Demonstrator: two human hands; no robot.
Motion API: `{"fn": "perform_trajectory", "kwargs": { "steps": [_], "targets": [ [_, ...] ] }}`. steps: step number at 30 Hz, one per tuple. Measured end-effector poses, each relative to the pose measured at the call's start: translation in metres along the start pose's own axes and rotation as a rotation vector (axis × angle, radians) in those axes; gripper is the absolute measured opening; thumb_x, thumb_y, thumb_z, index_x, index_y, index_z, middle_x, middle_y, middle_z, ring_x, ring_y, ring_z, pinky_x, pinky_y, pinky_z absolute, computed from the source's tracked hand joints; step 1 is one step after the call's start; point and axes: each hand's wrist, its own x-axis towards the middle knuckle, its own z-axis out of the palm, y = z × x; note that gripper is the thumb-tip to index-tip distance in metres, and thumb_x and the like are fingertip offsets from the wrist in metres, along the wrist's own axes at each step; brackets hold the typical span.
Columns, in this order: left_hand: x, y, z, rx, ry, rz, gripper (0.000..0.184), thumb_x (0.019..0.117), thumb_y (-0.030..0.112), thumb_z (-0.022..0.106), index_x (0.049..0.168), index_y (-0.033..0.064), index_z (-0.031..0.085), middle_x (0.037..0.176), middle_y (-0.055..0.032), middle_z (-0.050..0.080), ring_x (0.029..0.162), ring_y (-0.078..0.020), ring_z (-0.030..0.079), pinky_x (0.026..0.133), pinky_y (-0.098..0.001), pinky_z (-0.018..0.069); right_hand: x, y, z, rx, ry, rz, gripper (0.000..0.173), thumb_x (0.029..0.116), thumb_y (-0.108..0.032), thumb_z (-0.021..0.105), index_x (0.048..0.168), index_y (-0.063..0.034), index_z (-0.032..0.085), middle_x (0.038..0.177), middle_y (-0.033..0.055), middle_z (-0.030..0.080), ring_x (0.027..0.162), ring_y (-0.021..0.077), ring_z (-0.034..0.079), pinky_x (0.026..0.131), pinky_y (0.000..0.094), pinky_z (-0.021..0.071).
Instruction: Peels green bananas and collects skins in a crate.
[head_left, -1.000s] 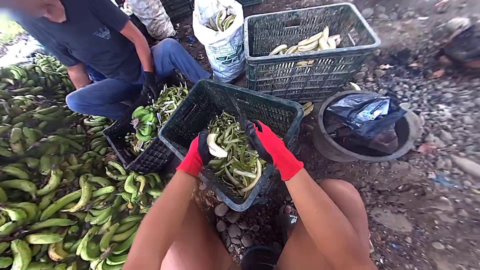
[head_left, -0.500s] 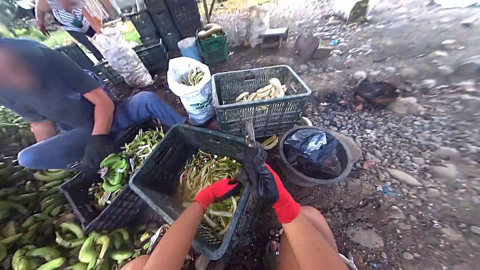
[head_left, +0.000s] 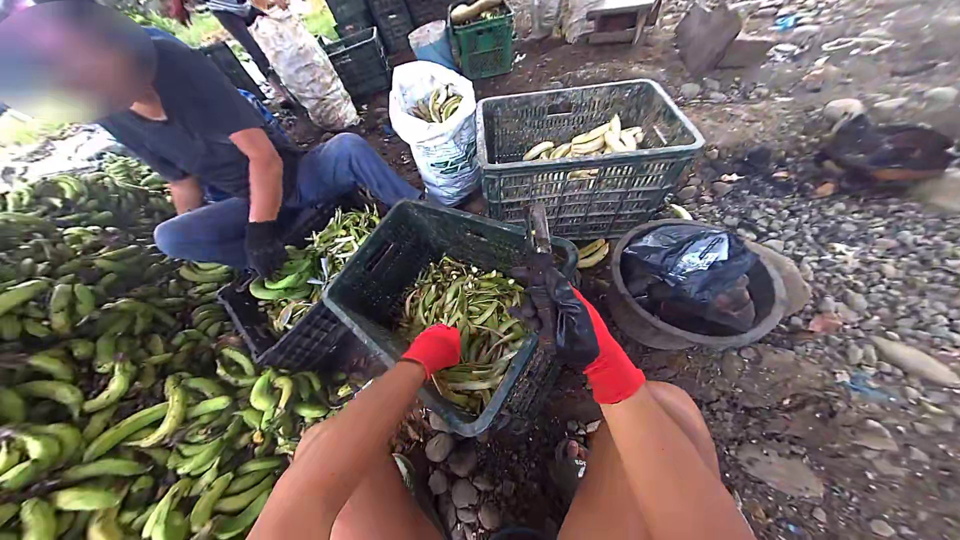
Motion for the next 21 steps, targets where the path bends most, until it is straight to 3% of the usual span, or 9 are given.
{"fn": "perform_trajectory", "kwargs": {
  "steps": [3, 5, 8, 11, 13, 15, 17, 19, 21],
  "targets": [
    [0.005, -0.048, -0.023, -0.285, 0.105, -0.021, 0.046, 0.0989, 0.033, 0.062, 0.129, -0.0025, 0.06, 0.132, -0.0278, 0.06, 0.126, -0.0434, 0.056, 0.101, -0.0661, 0.0433, 0.0, -0.002, 0.0, 0.067, -0.024, -0.01, 0.056, 0.1047, -0.053, 0.045, 0.139, -0.0103, 0.054, 0.072, -0.0045, 0.06, 0.062, 0.0077, 0.06, 0.067, 0.0252, 0.0568],
    [-0.011, -0.077, -0.032, -0.714, 0.38, 0.074, 0.046, 0.1026, 0.025, 0.061, 0.139, -0.0015, 0.054, 0.132, -0.027, 0.06, 0.123, -0.0385, 0.059, 0.106, -0.0566, 0.0436, -0.001, -0.003, 0.0, 0.056, -0.022, -0.016, 0.057, 0.1047, -0.053, 0.045, 0.14, -0.0102, 0.055, 0.073, -0.0049, 0.061, 0.063, 0.008, 0.061, 0.068, 0.0266, 0.057],
    [-0.038, -0.097, -0.03, -1.323, 0.771, 0.309, 0.048, 0.1046, 0.027, 0.056, 0.15, 0.0134, 0.047, 0.13, -0.0116, 0.064, 0.108, -0.0176, 0.065, 0.093, -0.037, 0.0542, 0.001, -0.003, 0.002, -0.04, 0.004, 0.003, 0.052, 0.107, -0.049, 0.04, 0.139, -0.0114, 0.054, 0.075, -0.005, 0.061, 0.064, 0.0075, 0.061, 0.065, 0.0244, 0.0562],
    [-0.042, -0.098, -0.026, -1.689, 0.796, 0.483, 0.053, 0.1022, 0.027, 0.06, 0.152, 0.0173, 0.043, 0.112, -0.0052, 0.068, 0.086, -0.0112, 0.068, 0.076, -0.0288, 0.0599, 0.003, 0.002, 0.013, -0.224, 0.001, 0.045, 0.056, 0.107, -0.048, 0.04, 0.143, -0.0061, 0.05, 0.08, -0.0037, 0.065, 0.066, 0.0081, 0.062, 0.06, 0.0232, 0.0548],
    [-0.031, -0.091, -0.02, -1.807, 0.823, 0.396, 0.045, 0.1007, 0.023, 0.064, 0.141, 0.01, 0.05, 0.096, -0.0055, 0.069, 0.075, -0.0111, 0.067, 0.068, -0.0283, 0.0597, 0.001, 0.004, 0.03, -0.325, -0.034, 0.083, 0.061, 0.1049, -0.051, 0.043, 0.143, -0.0043, 0.05, 0.08, -0.0048, 0.064, 0.066, 0.0078, 0.062, 0.061, 0.024, 0.0553],
    [-0.017, -0.087, -0.012, -1.872, 0.852, 0.283, 0.044, 0.0998, 0.026, 0.066, 0.136, 0.0053, 0.053, 0.096, -0.0079, 0.068, 0.076, -0.0128, 0.066, 0.069, -0.0305, 0.0589, -0.002, 0.011, 0.044, -0.418, -0.065, 0.082, 0.066, 0.1019, -0.052, 0.05, 0.143, -0.0004, 0.048, 0.084, -0.0048, 0.066, 0.068, 0.0061, 0.063, 0.063, 0.0239, 0.0566],
    [-0.011, -0.083, -0.003, -1.96, 0.859, 0.257, 0.036, 0.1042, 0.03, 0.058, 0.128, 0.0037, 0.057, 0.092, -0.0071, 0.067, 0.074, -0.0128, 0.066, 0.068, -0.0308, 0.0588, -0.007, 0.014, 0.057, -0.567, -0.101, 0.056, 0.067, 0.1005, -0.048, 0.054, 0.144, 0.003, 0.048, 0.102, -0.0008, 0.068, 0.083, 0.0008, 0.065, 0.077, 0.0215, 0.057],
    [-0.003, -0.087, 0.007, -2.072, 0.828, 0.371, 0.031, 0.1092, 0.03, 0.043, 0.121, 0.0056, 0.058, 0.086, -0.0052, 0.066, 0.071, -0.0132, 0.065, 0.064, -0.0313, 0.0582, -0.011, 0.013, 0.066, -0.77, -0.167, 0.004, 0.072, 0.0988, -0.052, 0.058, 0.145, 0.0032, 0.051, 0.125, 0.0071, 0.069, 0.11, 0.0012, 0.064, 0.099, 0.0222, 0.0521],
    [0.003, -0.094, 0.014, -2.134, 0.805, 0.387, 0.028, 0.107, 0.029, 0.049, 0.119, 0.0057, 0.061, 0.09, -0.0074, 0.067, 0.076, -0.0161, 0.066, 0.068, -0.0344, 0.0582, -0.011, 0.016, 0.07, -1.061, -0.259, -0.047, 0.067, 0.1005, -0.051, 0.055, 0.144, -0.0003, 0.055, 0.132, 0.0166, 0.067, 0.126, 0.0216, 0.062, 0.111, 0.0418, 0.0455]
  ]
}}
